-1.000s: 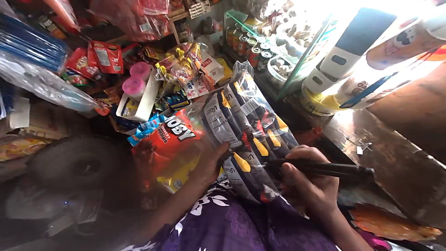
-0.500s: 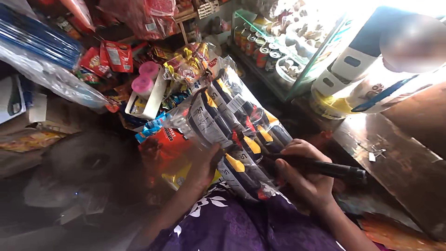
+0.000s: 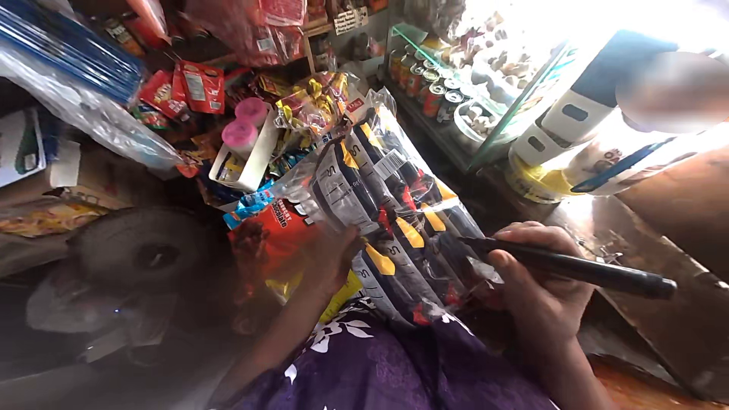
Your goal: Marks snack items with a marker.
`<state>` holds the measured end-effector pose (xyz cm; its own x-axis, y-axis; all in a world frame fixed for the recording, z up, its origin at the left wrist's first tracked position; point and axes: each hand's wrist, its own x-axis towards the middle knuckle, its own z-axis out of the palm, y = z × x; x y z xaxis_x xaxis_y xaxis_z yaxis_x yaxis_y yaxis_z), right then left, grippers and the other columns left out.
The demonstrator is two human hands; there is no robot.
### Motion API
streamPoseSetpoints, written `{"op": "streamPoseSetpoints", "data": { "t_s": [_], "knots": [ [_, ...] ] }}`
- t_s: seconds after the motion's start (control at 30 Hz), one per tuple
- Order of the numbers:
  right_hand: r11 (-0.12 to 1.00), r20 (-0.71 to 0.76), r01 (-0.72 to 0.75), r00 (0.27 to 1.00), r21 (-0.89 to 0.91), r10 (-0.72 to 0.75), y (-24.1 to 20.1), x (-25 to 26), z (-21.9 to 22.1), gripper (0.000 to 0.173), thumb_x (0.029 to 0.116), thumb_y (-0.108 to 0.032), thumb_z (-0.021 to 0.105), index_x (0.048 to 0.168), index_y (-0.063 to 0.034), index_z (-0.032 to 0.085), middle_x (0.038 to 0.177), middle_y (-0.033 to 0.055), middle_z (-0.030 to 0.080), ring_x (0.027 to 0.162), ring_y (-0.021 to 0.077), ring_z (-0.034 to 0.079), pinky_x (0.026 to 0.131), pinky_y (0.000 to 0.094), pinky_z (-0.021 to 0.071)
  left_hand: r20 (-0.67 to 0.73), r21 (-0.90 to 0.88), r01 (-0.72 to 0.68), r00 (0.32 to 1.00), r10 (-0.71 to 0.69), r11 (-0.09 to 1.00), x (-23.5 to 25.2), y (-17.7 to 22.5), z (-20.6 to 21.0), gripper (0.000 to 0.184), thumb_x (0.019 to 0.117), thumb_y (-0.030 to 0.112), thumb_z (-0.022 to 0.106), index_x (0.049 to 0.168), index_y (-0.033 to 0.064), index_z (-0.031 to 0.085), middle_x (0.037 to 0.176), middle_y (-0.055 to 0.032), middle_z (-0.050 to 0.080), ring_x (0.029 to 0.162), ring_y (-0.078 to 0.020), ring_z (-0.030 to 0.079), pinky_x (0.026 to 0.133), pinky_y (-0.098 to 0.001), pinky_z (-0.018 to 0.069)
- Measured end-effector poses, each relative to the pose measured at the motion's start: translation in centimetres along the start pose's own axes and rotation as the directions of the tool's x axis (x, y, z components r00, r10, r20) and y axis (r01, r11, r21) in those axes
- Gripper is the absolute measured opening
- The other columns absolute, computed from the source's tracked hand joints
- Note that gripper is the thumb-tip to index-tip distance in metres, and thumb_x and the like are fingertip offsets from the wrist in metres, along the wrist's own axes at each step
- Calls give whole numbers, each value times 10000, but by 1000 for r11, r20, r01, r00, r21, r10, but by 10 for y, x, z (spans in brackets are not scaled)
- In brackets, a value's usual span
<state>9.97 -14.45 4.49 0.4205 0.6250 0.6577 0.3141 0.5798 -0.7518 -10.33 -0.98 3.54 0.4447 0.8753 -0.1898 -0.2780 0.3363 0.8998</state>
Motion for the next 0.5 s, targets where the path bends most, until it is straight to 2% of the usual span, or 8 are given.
{"op": "streamPoseSetpoints", "data": {
  "t_s": [0.13,0.2,0.3,0.43,0.5],
  "knots": [
    [999,-24,23,999,-32,-24,4,3,-3,147,930,-197,725,1074,-226,720,1005,-152,693,902,-27,656,787,135,558,34,-4,-12,999,12,1000,1,-1,-5,173,1025,71,427,1143,116,545,887,61,695,822,-32,684,785,-238,588],
    [999,-33,8,999,-50,-10,4,1,-1,136,923,-184,726,1053,-221,715,997,-158,684,885,-36,649,772,126,554,58,-27,-24,998,26,999,2,-4,-8,160,1009,90,463,1138,118,555,887,57,704,824,-37,689,784,-241,592],
    [996,-26,21,999,-87,-23,5,-3,2,130,920,-156,712,1041,-202,703,991,-154,673,899,-47,639,785,116,548,76,-36,-49,996,51,998,1,-6,-11,161,1011,68,448,1112,121,561,880,60,704,821,-36,688,790,-238,590],
    [990,17,39,999,-132,-37,8,-8,4,108,929,-160,709,1033,-161,681,966,-122,650,881,-57,621,773,97,533,90,-63,-80,992,86,995,1,-11,-14,112,970,122,559,1076,126,594,866,59,716,815,-42,694,789,-240,593],
    [985,30,59,998,-163,-55,10,-10,4,99,941,-185,704,1033,-156,678,956,-115,649,899,-57,617,786,97,525,99,-37,-85,991,88,996,0,-11,-15,116,977,113,540,1085,127,580,867,68,714,819,-32,693,794,-235,592]
  ]
}}
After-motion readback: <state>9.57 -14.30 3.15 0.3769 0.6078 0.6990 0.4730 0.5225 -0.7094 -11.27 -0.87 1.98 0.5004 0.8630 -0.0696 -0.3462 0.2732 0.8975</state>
